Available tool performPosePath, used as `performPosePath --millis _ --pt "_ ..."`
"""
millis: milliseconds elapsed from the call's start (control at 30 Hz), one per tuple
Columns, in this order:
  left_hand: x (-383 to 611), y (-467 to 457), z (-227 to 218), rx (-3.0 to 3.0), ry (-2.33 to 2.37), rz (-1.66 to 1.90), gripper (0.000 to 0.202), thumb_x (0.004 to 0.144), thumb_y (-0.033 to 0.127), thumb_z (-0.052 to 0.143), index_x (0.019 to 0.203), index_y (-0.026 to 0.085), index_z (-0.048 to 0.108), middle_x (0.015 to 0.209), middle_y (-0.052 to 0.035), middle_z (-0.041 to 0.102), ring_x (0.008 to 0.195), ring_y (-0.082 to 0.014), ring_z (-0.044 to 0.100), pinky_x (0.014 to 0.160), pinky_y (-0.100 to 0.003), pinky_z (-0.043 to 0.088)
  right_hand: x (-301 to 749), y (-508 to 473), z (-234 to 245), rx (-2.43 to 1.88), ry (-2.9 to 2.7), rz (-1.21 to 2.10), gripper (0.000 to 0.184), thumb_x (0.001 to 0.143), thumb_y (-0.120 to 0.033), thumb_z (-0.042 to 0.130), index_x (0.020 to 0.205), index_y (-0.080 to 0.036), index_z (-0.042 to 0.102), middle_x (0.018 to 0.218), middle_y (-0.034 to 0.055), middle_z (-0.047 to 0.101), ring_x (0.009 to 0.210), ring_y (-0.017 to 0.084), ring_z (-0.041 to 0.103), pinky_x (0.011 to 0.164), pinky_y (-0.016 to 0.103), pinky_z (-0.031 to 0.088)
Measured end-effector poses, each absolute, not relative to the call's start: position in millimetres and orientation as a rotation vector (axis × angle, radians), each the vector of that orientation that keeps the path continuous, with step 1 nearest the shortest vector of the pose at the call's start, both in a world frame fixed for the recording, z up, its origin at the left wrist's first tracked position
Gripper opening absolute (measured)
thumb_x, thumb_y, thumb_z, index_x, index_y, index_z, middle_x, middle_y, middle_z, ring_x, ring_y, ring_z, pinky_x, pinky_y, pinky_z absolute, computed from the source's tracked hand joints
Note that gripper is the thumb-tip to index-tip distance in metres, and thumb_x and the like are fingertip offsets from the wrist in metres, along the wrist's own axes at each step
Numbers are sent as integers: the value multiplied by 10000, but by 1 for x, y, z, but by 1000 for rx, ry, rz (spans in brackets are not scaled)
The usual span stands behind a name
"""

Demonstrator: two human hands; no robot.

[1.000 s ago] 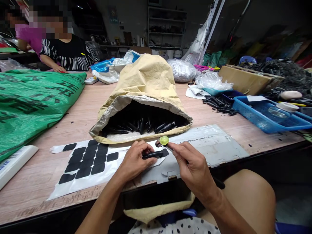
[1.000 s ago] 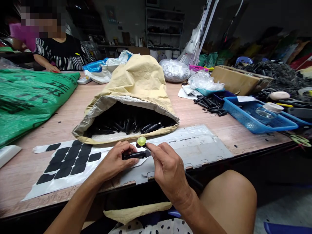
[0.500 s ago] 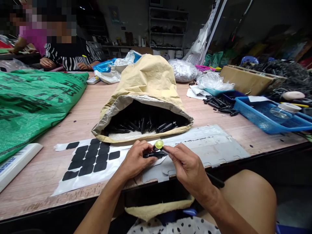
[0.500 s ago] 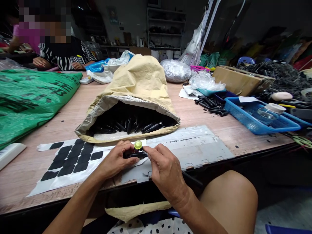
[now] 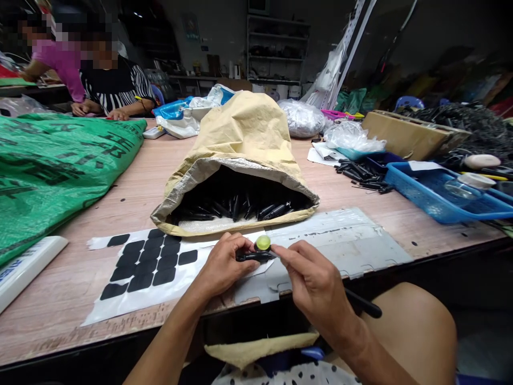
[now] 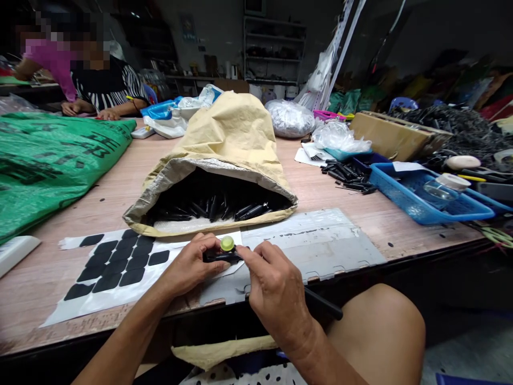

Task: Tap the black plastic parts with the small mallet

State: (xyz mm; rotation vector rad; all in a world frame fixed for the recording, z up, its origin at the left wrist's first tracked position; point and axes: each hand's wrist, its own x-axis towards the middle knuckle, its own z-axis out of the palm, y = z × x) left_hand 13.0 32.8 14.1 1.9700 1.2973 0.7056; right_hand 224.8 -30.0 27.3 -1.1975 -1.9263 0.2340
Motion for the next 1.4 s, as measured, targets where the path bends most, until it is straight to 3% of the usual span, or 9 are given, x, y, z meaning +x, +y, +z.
performPosePath --millis 267,433,667,1000,1133,1267,1400 --pt "12 32 12 1949 1312 699 151 750 240 773 891 233 720 894 -7 663 942 -236 560 806 -333 432 234 -33 18 -1238 -1881 279 436 981 -86 459 1320 -269 663 874 44 620 821 169 602 732 301 512" --pt "12 30 16 1974 1301 679 111 822 308 740 907 240 718 912 -14 672 965 -242 546 820 -341 423 263 -15 16 -1322 -1753 169 348 989 -184 523 1297 -258 667 1010 53 677 955 189 634 869 332 507" --pt "10 31 17 2000 1266 634 155 940 381 631 970 253 714 974 -24 680 990 -240 528 852 -348 409 332 22 -9 -1637 -1882 -157 247 936 -200 564 1088 -255 752 887 38 665 899 217 603 796 345 463" --pt "9 34 17 2026 1274 581 328 1022 470 467 951 252 701 970 -28 662 983 -239 524 881 -359 406 338 25 -21 -1656 -1817 -202 230 913 -234 590 1075 -253 753 912 42 680 882 212 591 796 339 443" --pt "8 20 28 1939 1256 667 318 1021 477 464 976 253 685 946 -26 667 933 -225 570 842 -337 436 339 25 -21 -1657 -1819 -234 233 912 -242 588 1075 -249 754 913 48 684 875 213 589 786 343 442" --pt "17 -19 37 1807 1062 586 291 1011 501 478 1037 307 693 903 5 708 805 -187 631 714 -288 459 338 25 -21 -1664 -1828 -247 229 918 -235 586 1078 -248 750 911 43 682 879 215 584 799 349 444" --pt "31 -58 3 1957 926 400 402 988 611 448 975 311 715 893 -7 737 803 -195 659 719 -289 466 337 25 -21 -1664 -1824 -236 228 925 -232 585 1084 -241 748 920 45 684 901 217 590 825 352 452"
